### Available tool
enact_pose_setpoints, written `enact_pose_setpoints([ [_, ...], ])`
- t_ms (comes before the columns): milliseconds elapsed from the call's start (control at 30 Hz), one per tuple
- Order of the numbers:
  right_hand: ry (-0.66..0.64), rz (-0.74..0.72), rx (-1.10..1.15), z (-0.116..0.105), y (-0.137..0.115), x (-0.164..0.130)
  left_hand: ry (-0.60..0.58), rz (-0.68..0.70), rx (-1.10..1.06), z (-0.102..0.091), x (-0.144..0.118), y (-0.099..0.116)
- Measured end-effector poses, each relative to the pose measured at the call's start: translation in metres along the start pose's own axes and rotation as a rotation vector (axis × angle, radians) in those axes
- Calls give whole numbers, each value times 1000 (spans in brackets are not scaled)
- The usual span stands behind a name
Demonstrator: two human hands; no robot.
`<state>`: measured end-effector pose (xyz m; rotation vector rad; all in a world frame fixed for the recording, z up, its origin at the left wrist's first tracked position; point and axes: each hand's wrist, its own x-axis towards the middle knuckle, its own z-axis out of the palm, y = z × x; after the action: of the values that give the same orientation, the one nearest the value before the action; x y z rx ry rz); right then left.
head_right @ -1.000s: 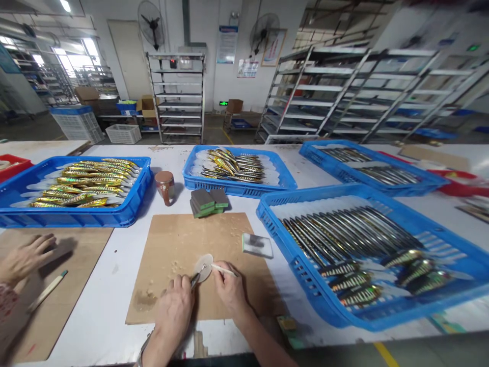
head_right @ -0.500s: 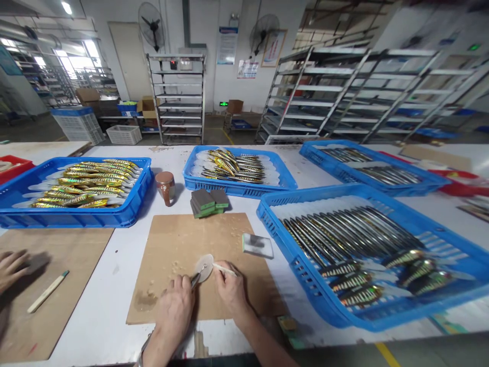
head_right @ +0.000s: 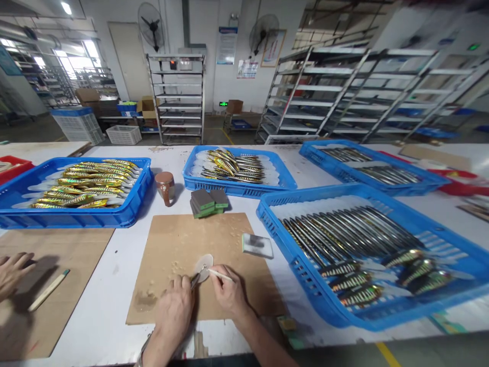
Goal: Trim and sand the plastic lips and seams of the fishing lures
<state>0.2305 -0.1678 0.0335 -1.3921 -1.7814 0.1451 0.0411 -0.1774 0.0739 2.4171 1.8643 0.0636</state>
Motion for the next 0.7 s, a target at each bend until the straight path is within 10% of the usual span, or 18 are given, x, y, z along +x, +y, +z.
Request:
enact_pose_setpoints([
  [700,49,8,-17,3,3,2,38,26,32,-1,-1,-1],
])
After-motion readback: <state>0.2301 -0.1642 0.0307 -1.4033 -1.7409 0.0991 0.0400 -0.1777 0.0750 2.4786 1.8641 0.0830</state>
